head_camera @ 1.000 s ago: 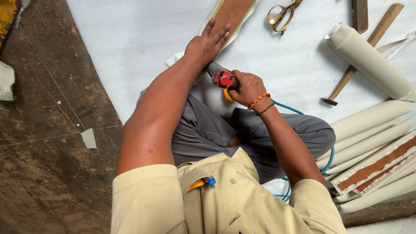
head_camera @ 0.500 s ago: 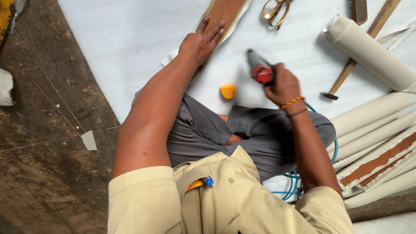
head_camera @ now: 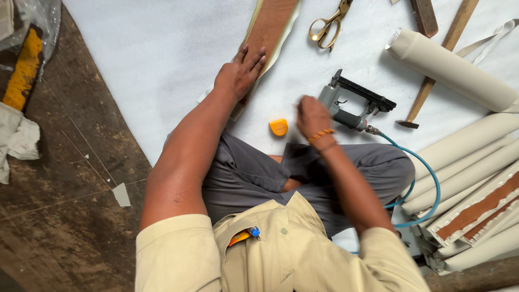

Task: The person wraps a strip of beige fabric around a long foam-and-board strip, folding the fabric edges over the foam. They press and smooth the fabric along the length, then use a pneumatic nail gun to staple the fabric to the board, working along the strip.

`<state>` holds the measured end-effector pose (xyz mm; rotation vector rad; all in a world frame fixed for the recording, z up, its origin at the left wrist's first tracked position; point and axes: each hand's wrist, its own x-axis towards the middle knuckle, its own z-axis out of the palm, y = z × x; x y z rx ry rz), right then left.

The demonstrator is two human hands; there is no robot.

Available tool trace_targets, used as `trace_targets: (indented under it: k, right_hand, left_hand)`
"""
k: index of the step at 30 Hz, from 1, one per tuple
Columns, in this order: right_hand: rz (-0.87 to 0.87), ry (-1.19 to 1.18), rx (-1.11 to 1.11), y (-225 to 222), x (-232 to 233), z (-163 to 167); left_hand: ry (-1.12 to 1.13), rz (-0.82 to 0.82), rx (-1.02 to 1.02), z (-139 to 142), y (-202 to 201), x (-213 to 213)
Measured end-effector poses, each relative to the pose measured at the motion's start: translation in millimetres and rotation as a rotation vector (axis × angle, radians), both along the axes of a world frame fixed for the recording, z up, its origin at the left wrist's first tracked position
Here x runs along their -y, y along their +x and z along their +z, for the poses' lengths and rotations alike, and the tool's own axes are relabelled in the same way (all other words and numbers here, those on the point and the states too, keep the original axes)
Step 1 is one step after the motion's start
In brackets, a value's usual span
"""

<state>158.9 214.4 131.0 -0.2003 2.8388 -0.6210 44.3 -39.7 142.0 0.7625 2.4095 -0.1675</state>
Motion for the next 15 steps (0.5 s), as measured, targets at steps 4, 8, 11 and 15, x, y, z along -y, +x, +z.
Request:
trace_targets:
  k: [4,8,11,15]
  right_hand:
    - [-0.479,-0.52,0.161,-34,102,-31]
    - [-0.614,-0.462,0.098,-51,147,-32]
    - [-0.676,-0.458,0.115,-53,147,-30]
    - [-0.623,-0.39,0.113,-60,133,-34]
  left_hand:
    - [0.074,0.032,-0.021,-15,-1,1]
    - [0.124,0.017,-0.147,-31,2,2]
    - [0.17,0.042,-0.18,-36,7,1]
    - [0.259,0.069,-0.288,-36,4,-8]
